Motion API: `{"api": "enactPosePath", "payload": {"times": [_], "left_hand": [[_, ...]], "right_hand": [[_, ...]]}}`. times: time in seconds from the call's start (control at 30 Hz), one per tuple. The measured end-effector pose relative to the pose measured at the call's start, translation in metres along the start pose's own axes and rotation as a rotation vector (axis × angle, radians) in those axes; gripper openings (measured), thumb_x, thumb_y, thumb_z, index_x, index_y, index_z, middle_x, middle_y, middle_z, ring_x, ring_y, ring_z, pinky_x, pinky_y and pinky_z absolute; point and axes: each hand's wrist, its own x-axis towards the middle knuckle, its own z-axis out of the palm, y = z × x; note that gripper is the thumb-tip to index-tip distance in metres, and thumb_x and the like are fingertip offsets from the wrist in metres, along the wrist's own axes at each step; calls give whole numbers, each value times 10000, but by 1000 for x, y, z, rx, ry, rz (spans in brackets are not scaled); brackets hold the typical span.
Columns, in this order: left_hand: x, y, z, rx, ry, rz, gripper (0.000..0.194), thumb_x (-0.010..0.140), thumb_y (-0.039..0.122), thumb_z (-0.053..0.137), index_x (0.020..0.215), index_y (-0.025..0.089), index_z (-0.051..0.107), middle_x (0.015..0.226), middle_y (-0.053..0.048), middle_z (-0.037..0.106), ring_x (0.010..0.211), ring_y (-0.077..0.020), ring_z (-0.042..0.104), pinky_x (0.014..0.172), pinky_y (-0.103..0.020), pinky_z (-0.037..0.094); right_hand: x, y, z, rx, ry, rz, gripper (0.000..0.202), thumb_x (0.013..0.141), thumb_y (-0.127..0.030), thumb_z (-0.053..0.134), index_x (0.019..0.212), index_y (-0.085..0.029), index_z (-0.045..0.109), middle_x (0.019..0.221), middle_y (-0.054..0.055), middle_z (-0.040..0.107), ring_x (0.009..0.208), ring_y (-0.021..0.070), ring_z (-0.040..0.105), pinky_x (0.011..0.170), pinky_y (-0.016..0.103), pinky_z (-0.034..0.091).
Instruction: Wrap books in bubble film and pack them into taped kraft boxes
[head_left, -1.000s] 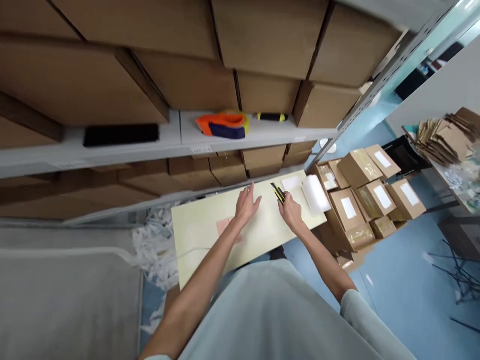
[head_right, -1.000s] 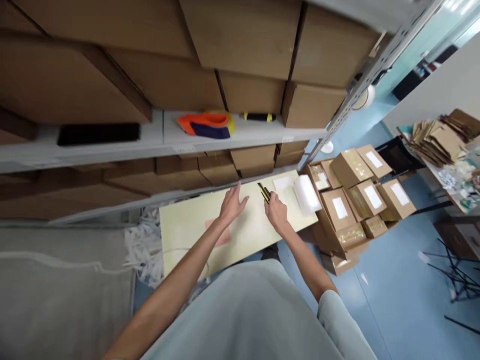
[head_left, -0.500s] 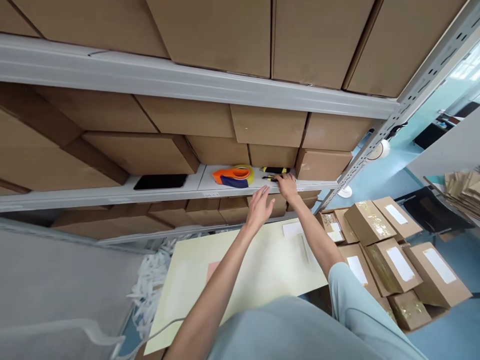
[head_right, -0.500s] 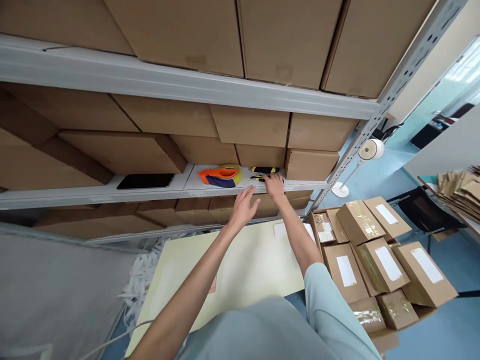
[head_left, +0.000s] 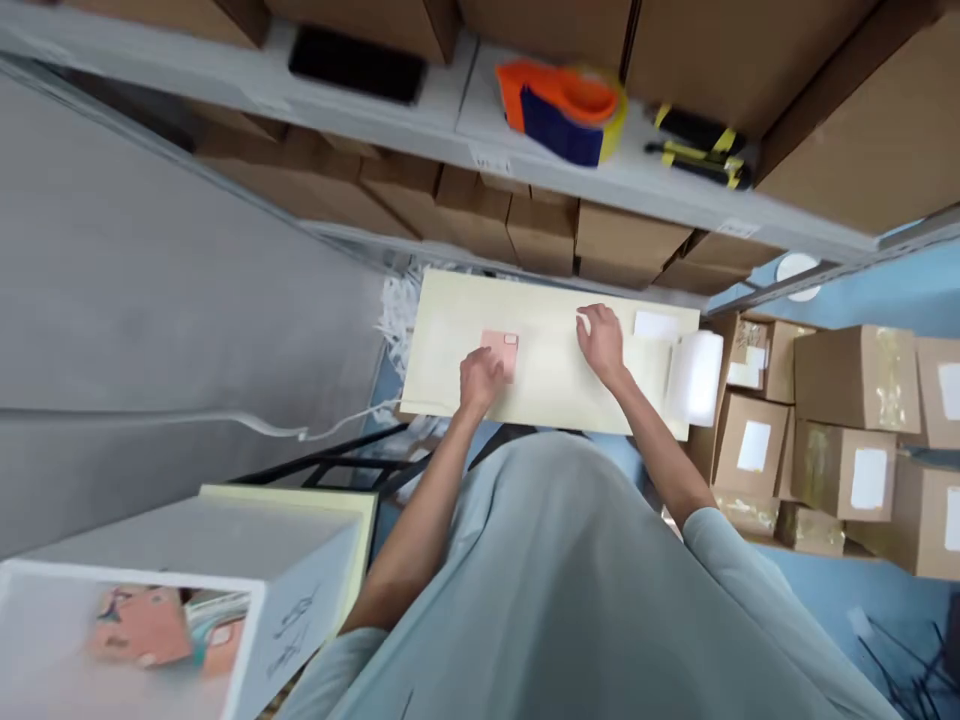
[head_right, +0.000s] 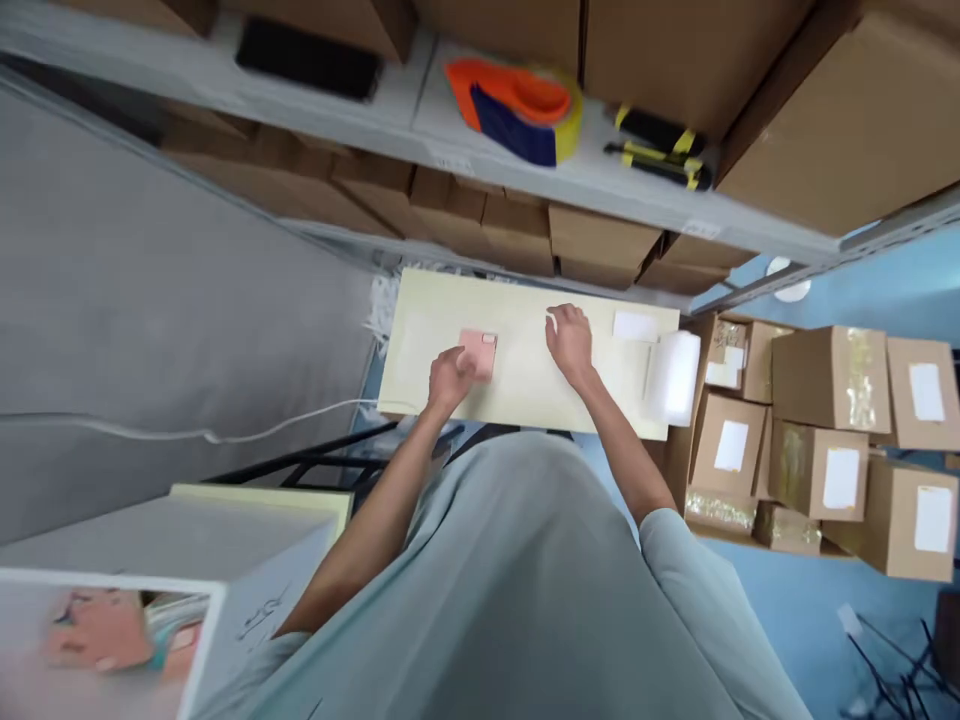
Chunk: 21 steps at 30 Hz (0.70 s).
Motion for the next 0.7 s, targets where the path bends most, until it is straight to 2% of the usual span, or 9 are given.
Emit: {"api": "enactPosePath", "payload": {"times": [0.1, 0.17, 0.3, 0.37, 0.4, 0.47, 0.53, 0.6, 0.7], "left_hand": [[-7, -31, 9, -1, -36, -99, 589, 923, 314, 646, 1456, 61, 635, 1488, -289, 651, 1485, -419, 574, 1315, -573, 419], [-6, -48, 9, -7, 6, -169, 679, 916, 338, 680, 1529, 69, 568, 1598, -300, 565, 1571, -447, 476, 1321, -625, 394], [13, -83, -8, 3, 117, -330, 877, 909, 357, 727, 1662, 66, 383, 1771, -322, 338, 1668, -480, 307, 1334, -696, 333], [29, -100, -24, 14, 127, -400, 908, 909, 350, 739, 1665, 33, 349, 1764, -351, 324, 1667, -483, 309, 1338, -687, 323], [36, -108, -32, 15, 121, -423, 893, 910, 352, 746, 1650, 26, 366, 1735, -358, 370, 1649, -481, 345, 1333, -681, 331], [50, -121, -46, 6, 91, -439, 782, 909, 362, 765, 1572, 58, 482, 1590, -323, 568, 1556, -458, 490, 1304, -665, 379], [61, -131, -56, -25, 41, -413, 532, 914, 365, 763, 1382, 141, 649, 1317, -216, 757, 1360, -405, 666, 1237, -614, 471], [68, -137, -61, -63, 5, -342, 256, 931, 357, 719, 1128, 195, 736, 1061, -128, 804, 1134, -348, 758, 1143, -545, 550], [72, -140, -65, -99, 3, -235, 147, 927, 329, 660, 937, 205, 740, 964, -95, 792, 990, -299, 768, 1054, -475, 587]], "right_hand": [[-47, -22, 63, 45, -283, 92, 390, 1143, -202, 460, 1397, -89, 734, 1347, 193, 714, 1279, 324, 623, 1160, 422, 489], [-65, -36, 92, 59, -383, 151, 391, 1138, -192, 475, 1421, -89, 724, 1384, 188, 714, 1309, 312, 622, 1166, 409, 502], [-74, -63, 124, 80, -420, 214, 408, 1138, -190, 471, 1465, -121, 706, 1450, 176, 698, 1352, 291, 618, 1182, 418, 518], [-70, -79, 135, 94, -418, 206, 419, 1140, -193, 469, 1487, -127, 694, 1495, 172, 681, 1379, 286, 607, 1200, 424, 514], [-66, -87, 140, 103, -419, 192, 421, 1143, -195, 469, 1496, -130, 689, 1532, 167, 665, 1400, 283, 595, 1214, 424, 506], [-60, -104, 151, 117, -431, 167, 421, 1148, -200, 474, 1509, -133, 680, 1614, 156, 622, 1448, 277, 565, 1247, 420, 481], [-56, -118, 162, 112, -457, 175, 413, 1146, -192, 484, 1508, -127, 673, 1671, 157, 581, 1490, 274, 539, 1264, 424, 465], [-54, -130, 173, 94, -476, 213, 400, 1138, -175, 488, 1489, -122, 672, 1705, 168, 546, 1508, 279, 530, 1257, 441, 472], [-56, -145, 188, 70, -460, 273, 376, 1126, -168, 481, 1442, -138, 684, 1757, 161, 481, 1503, 297, 535, 1209, 466, 520]]}}
